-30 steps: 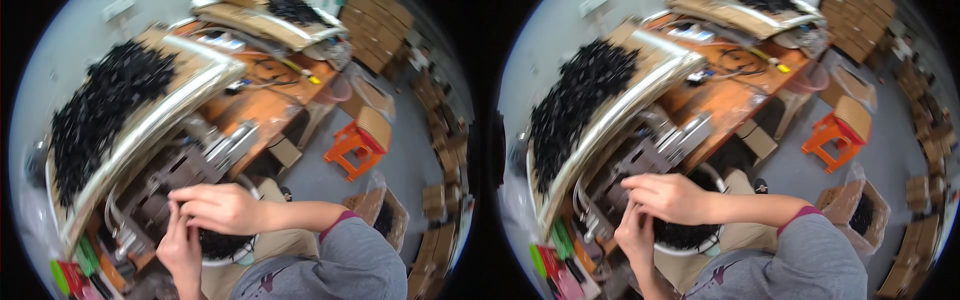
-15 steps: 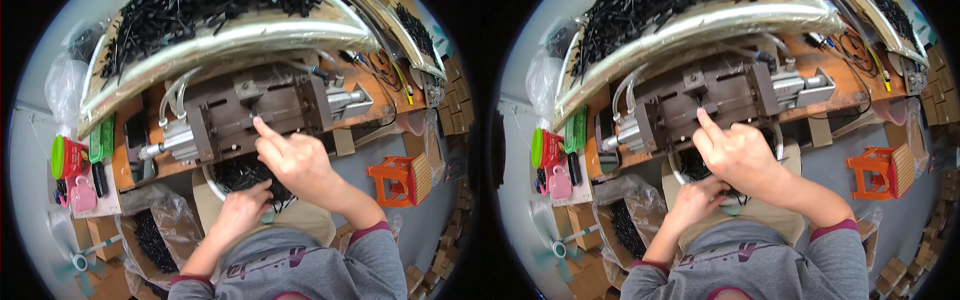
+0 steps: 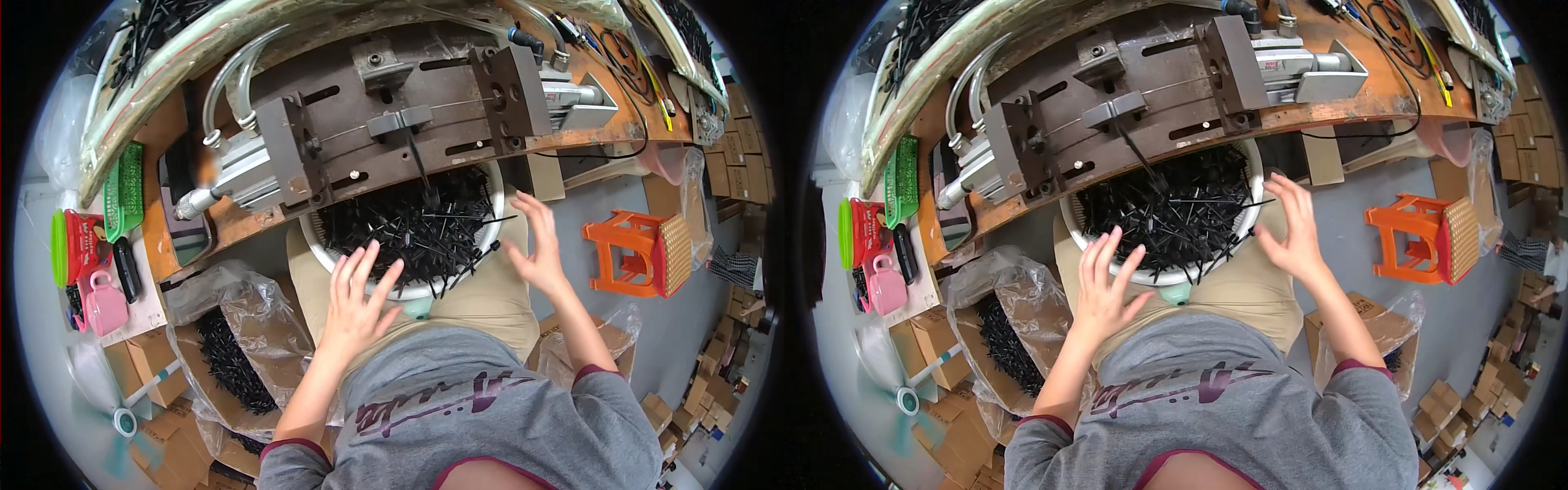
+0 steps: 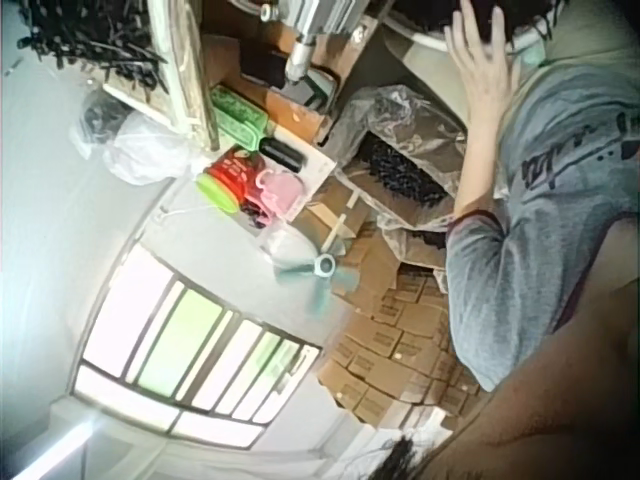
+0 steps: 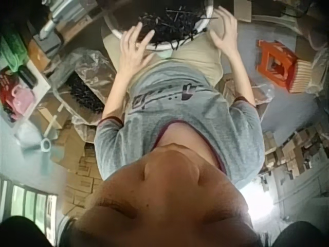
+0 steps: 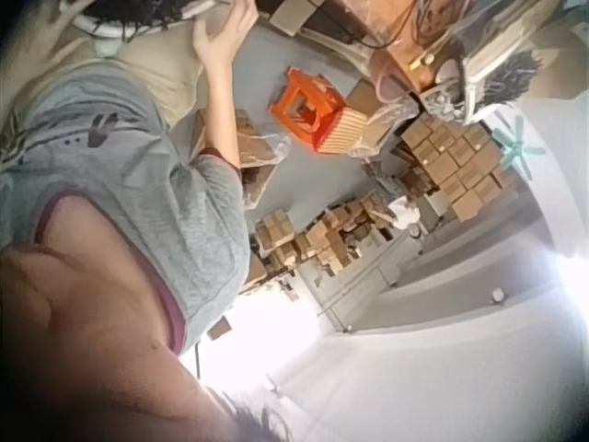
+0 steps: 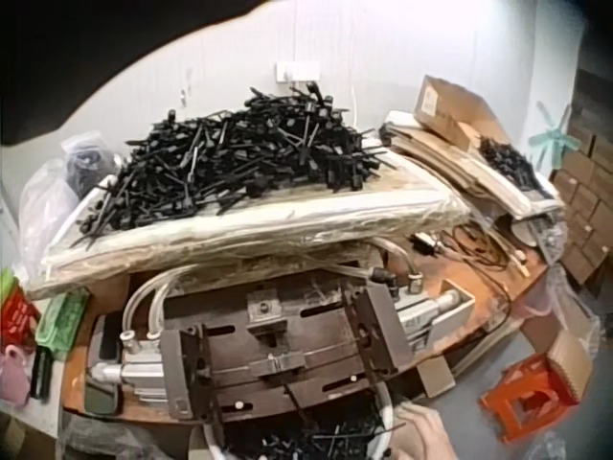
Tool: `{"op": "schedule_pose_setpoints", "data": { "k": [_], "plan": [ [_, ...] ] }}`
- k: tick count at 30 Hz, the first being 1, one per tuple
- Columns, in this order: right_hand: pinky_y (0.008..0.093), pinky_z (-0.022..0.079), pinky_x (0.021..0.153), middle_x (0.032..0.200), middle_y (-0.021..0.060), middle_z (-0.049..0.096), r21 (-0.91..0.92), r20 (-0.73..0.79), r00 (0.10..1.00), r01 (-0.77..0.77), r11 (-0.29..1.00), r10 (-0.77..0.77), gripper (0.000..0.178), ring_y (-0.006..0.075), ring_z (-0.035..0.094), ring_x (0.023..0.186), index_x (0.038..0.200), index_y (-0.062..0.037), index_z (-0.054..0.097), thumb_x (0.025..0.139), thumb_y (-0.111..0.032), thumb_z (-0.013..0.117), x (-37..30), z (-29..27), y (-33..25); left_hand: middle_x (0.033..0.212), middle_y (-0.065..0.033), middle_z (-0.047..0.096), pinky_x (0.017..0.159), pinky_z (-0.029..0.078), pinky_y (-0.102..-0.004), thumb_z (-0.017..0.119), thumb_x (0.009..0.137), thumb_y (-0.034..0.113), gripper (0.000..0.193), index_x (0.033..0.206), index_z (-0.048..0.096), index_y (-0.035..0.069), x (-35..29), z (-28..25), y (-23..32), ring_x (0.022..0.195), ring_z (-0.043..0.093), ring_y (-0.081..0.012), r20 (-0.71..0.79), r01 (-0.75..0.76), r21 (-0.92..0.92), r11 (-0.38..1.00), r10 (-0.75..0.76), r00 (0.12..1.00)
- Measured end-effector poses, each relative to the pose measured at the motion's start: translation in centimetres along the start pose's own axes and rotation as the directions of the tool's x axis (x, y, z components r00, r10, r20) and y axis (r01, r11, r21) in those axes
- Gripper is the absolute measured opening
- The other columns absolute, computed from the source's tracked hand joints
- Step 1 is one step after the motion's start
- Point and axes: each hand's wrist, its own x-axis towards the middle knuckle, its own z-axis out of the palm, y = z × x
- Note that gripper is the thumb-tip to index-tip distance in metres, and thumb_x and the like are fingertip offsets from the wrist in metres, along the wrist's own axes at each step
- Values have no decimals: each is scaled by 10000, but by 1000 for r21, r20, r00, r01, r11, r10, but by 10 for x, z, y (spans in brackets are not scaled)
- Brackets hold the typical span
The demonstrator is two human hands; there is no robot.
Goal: The recorder is assembling small black plastic components using a pneumatic machine at a workbench.
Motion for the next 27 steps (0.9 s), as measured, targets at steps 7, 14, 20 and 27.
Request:
{"op": "schedule_pose_setpoints", "data": {
  "k": [7,14,20,27],
  "plan": [
    [470,386,1080,1425,151,466,-100,261,965,-9,995,35,936,359,450,1258,1452,-98,436,646,-279,875,-15,34,5,1573,-154,293,1181,223,-574,867,663,278,907,1478,470,268,-12,56,4,1447,282,-345,76,-182,180,967,170,982],
    [454,462,967,1251,203,534,-47,158,987,27,999,-19,754,406,506,1160,1363,2,472,654,50,727,-23,73,-13,1594,-117,280,1175,171,-628,827,674,468,879,1467,479,313,19,83,-11,1474,245,-346,13,-131,132,983,130,991],
    [458,453,988,1279,245,487,28,72,993,88,996,-89,709,439,498,1156,1319,83,455,648,119,677,4,105,-31,1589,-157,290,1165,209,-625,916,457,358,1111,1471,466,310,56,66,-34,1458,276,-373,-54,-8,105,994,14,998],
    [443,456,1011,1257,251,534,-98,126,987,113,989,-101,713,419,514,1172,1318,16,496,647,42,737,47,115,-33,1306,-202,525,1101,328,-551,843,535,419,908,1381,581,219,73,57,-66,1259,471,-408,-128,77,95,993,-64,990]
  ]
}}
